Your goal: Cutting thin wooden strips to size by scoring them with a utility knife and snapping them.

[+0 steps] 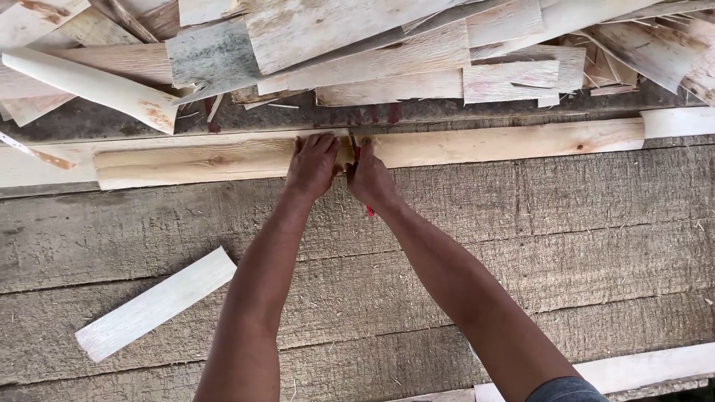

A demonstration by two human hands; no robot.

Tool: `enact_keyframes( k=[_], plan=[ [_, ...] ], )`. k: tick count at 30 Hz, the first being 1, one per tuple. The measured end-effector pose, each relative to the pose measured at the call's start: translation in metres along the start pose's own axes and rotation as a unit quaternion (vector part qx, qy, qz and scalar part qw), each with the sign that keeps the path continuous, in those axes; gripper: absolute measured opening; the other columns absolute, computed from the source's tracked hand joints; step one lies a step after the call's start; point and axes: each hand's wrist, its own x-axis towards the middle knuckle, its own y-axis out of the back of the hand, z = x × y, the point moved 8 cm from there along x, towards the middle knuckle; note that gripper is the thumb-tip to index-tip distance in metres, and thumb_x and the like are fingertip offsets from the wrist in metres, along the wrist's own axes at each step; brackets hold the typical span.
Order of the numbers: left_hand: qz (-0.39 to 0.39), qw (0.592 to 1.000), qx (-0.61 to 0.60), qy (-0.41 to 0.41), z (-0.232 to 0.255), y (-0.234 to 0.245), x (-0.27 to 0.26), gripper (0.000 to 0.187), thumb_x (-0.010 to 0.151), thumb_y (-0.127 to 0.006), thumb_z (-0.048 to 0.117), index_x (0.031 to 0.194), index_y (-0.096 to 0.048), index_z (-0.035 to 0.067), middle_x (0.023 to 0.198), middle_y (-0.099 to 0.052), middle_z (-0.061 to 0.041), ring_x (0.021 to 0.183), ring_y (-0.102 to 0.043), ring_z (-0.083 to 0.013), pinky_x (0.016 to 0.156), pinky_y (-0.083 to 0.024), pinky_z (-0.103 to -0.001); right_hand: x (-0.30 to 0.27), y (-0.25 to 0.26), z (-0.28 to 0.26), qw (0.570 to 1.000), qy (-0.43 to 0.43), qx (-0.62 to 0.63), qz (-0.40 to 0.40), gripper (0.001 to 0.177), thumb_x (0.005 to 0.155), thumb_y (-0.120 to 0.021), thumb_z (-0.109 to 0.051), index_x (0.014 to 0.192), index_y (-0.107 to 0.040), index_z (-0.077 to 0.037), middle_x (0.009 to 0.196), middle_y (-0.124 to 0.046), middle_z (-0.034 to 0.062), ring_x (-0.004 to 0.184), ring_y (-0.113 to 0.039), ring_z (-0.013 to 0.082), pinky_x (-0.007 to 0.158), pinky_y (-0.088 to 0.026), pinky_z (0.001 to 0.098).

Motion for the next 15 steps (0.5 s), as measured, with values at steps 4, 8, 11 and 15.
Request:
enact_keyframes(
  k=[4, 8, 11, 15],
  plan=[
    [-0.005, 1.0, 0.004, 0.003, 0.003, 0.005, -0.002, 0.067, 0.088, -0.077, 0.031, 0.148, -0.055, 0.013, 0.147, -0.05, -0.005, 0.141, -0.039, -0.027, 0.114, -0.037, -0.07, -0.004, 0.005, -0.007, 1.0, -0.003, 0.005, -0.001, 0.045, 0.098, -0.055, -0.031, 0.127, -0.04, 0.0, 0.103, -0.07, 0.0337, 0.102, -0.068, 0.056, 0.08, -0.054, 0.066],
    [-0.003, 1.0, 0.006, 0.013, 0.004, 0.004, -0.002, 0.065, 0.09, -0.077, 0.03, 0.148, -0.055, 0.013, 0.147, -0.05, -0.004, 0.14, -0.039, -0.0266, 0.115, -0.035, -0.07, 0.002, -0.002, 0.003, 1.0, 0.008, 0.013, 0.005, 0.048, 0.097, -0.057, -0.033, 0.129, -0.04, -0.001, 0.104, -0.07, 0.0343, 0.103, -0.067, 0.0565, 0.082, -0.055, 0.0656],
    [0.002, 1.0, 0.012, 0.015, 0.003, 0.004, -0.002, 0.067, 0.089, -0.078, 0.031, 0.148, -0.055, 0.012, 0.147, -0.05, -0.005, 0.139, -0.039, -0.0268, 0.115, -0.035, -0.07, -0.002, 0.001, -0.003, 1.0, 0.02, 0.017, 0.008, 0.051, 0.097, -0.056, -0.031, 0.133, -0.038, 0.001, 0.105, -0.068, 0.0369, 0.103, -0.067, 0.0584, 0.08, -0.055, 0.0667],
    [-0.004, 1.0, 0.011, 0.02, 0.004, 0.006, 0.0, 0.065, 0.091, -0.077, 0.029, 0.149, -0.054, 0.012, 0.147, -0.049, -0.005, 0.14, -0.038, -0.0271, 0.116, -0.035, -0.07, -0.003, 0.004, -0.009, 0.999, 0.031, 0.018, 0.002, 0.055, 0.097, -0.057, -0.026, 0.138, -0.037, 0.005, 0.106, -0.068, 0.0371, 0.103, -0.067, 0.0584, 0.08, -0.055, 0.0661]
  ],
)
